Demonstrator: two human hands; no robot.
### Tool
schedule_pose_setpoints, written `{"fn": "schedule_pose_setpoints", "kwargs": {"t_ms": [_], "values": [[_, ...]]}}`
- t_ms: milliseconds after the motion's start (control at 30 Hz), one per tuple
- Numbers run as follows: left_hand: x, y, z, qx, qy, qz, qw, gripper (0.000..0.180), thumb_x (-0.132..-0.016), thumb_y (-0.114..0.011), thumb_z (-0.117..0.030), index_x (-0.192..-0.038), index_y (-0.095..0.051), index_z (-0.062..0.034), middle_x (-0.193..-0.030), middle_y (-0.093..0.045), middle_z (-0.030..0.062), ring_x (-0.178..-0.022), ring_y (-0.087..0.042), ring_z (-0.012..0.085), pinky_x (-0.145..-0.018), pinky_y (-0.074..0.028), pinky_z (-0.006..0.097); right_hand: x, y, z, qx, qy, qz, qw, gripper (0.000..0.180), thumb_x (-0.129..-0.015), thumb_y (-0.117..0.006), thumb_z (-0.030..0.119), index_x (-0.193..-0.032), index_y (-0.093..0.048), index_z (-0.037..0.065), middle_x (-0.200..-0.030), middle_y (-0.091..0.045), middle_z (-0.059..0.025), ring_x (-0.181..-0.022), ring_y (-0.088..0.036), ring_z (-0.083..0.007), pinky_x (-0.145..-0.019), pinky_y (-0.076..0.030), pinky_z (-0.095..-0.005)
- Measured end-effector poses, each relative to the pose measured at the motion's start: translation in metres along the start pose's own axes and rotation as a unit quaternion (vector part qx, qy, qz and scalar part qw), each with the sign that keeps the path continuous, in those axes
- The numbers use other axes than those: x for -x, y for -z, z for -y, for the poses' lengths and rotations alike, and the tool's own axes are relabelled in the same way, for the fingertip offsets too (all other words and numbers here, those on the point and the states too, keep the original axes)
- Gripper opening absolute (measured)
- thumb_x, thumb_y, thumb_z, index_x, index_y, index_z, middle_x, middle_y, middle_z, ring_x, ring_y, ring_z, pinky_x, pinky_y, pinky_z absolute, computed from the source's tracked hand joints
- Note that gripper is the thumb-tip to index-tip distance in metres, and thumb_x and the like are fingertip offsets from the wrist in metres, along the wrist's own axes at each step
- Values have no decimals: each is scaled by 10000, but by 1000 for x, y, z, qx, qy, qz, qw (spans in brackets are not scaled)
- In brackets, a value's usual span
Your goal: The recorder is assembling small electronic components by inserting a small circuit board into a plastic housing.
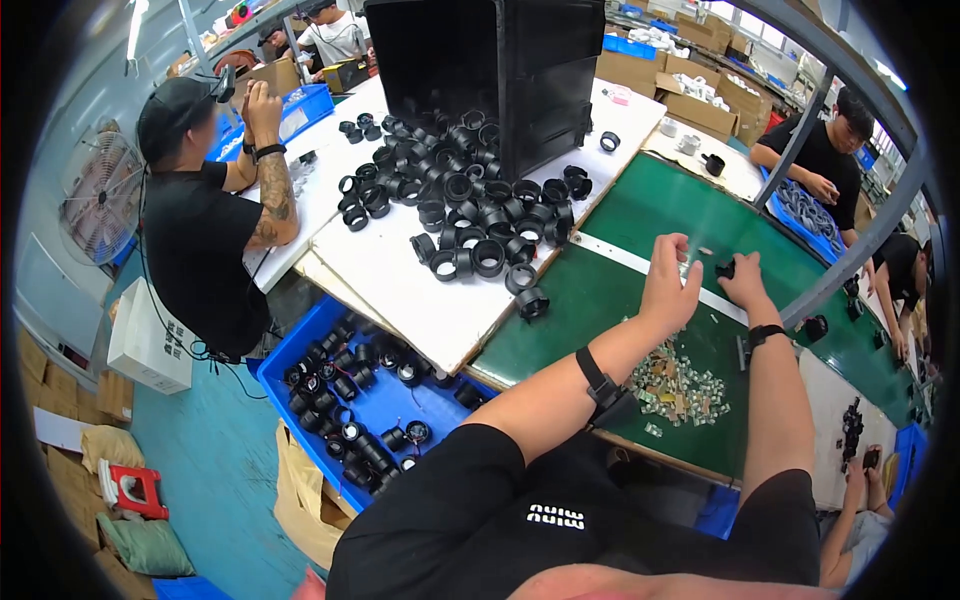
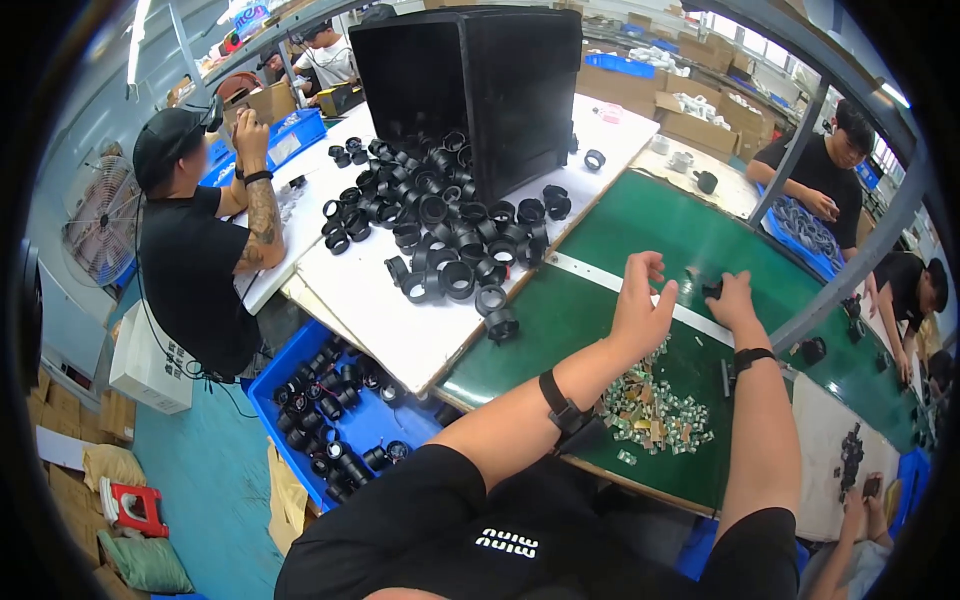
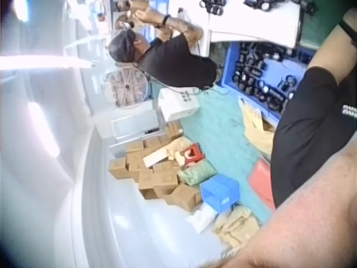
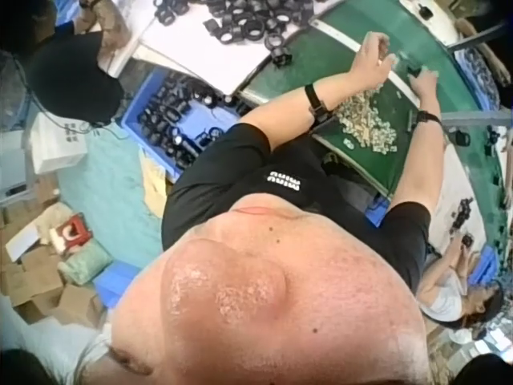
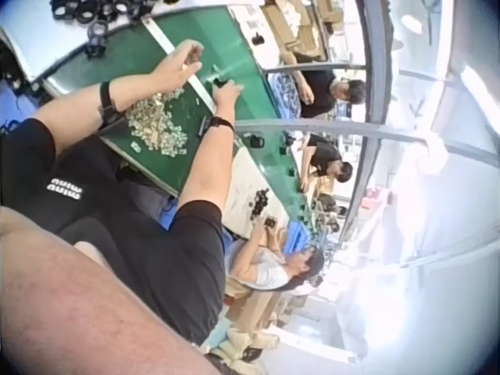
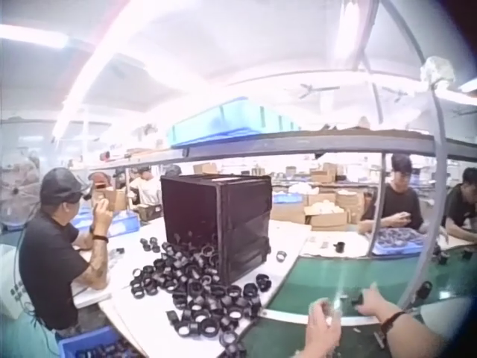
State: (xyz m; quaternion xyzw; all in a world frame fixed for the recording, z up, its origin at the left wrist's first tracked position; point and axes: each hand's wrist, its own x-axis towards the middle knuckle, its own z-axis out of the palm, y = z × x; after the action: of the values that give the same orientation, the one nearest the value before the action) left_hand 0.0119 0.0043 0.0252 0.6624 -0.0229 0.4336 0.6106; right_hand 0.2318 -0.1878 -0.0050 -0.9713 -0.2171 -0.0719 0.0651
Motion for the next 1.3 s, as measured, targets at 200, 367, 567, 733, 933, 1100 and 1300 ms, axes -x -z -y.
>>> {"fn": "schedule_pose_setpoints", "kwargs": {"t_ms": [200, 367, 567, 733, 933, 1100, 1300], "values": [[12, 19, -33, -13, -32, 114, 993, 83, -948, -642, -71, -1013, -630, -20, -672, -613, 63, -561, -575, 225, -568, -483, 373, 92, 33, 39, -69, 23, -189, 979, 868, -801, -857, 263, -1523, -437, 25, -1446, -446, -251, -1386, -395, -435, -1139, -388, -521], [63, 45, -98, 131, -113, 384, 907, 149, -1010, -605, -133, -973, -690, -16, -769, -663, 64, -634, -600, 174, -609, -483, 334, 283, 115, 16, -114, 161, -450, 871, 369, -893, -731, 91, -1247, -667, 9, -1334, -622, -220, -1259, -566, -402, -1077, -438, -491], [203, 111, -142, -39, 65, 764, 640, 241, -1007, -631, -274, -990, -702, -44, -824, -703, 124, -809, -687, 288, -734, -530, 420, 567, -4, -285, -119, -370, -261, 884, 282, -989, -639, 136, -1183, -662, -67, -1154, -719, -223, -1042, -696, -328, -951, -532, -428], [268, 140, -141, -64, 3, 700, 711, 329, -1019, -615, -368, -955, -676, -51, -807, -696, 193, -817, -686, 425, -736, -540, 515, 596, -75, -235, -458, -468, 215, 725, 322, -925, -730, 275, -1121, -714, 20, -952, -708, -111, -836, -669, -236, -677, -549, -381], [255, 116, -130, -324, -166, 426, 828, 362, -990, -654, -353, -814, -552, -53, -732, -681, 137, -669, -697, 353, -626, -542, 483, 578, -133, -198, -602, -408, 161, 667, 607, -982, -549, 532, -1354, -639, 60, -1253, -709, -146, -1114, -656, -343, -949, -526, -504], [248, 131, -156, -145, 70, 654, 739, 274, -974, -701, -352, -1059, -730, -94, -882, -743, 110, -821, -719, 292, -755, -563, 432, 591, -137, -203, -515, -536, 109, 660, 659, -928, -559, 626, -1242, -708, 66, -1164, -742, -158, -1048, -665, -335, -848, -531, -440], [212, 288, -93, -364, 343, 476, 724, 459, -946, -675, -469, -1063, -762, -34, -994, -775, 139, -829, -733, 276, -797, -594, 412, 606, -119, -180, -608, -560, 41, 562, 528, -980, -649, 434, -1328, -663, 37, -1187, -732, -187, -1051, -694, -355, -928, -546, -462]]}}
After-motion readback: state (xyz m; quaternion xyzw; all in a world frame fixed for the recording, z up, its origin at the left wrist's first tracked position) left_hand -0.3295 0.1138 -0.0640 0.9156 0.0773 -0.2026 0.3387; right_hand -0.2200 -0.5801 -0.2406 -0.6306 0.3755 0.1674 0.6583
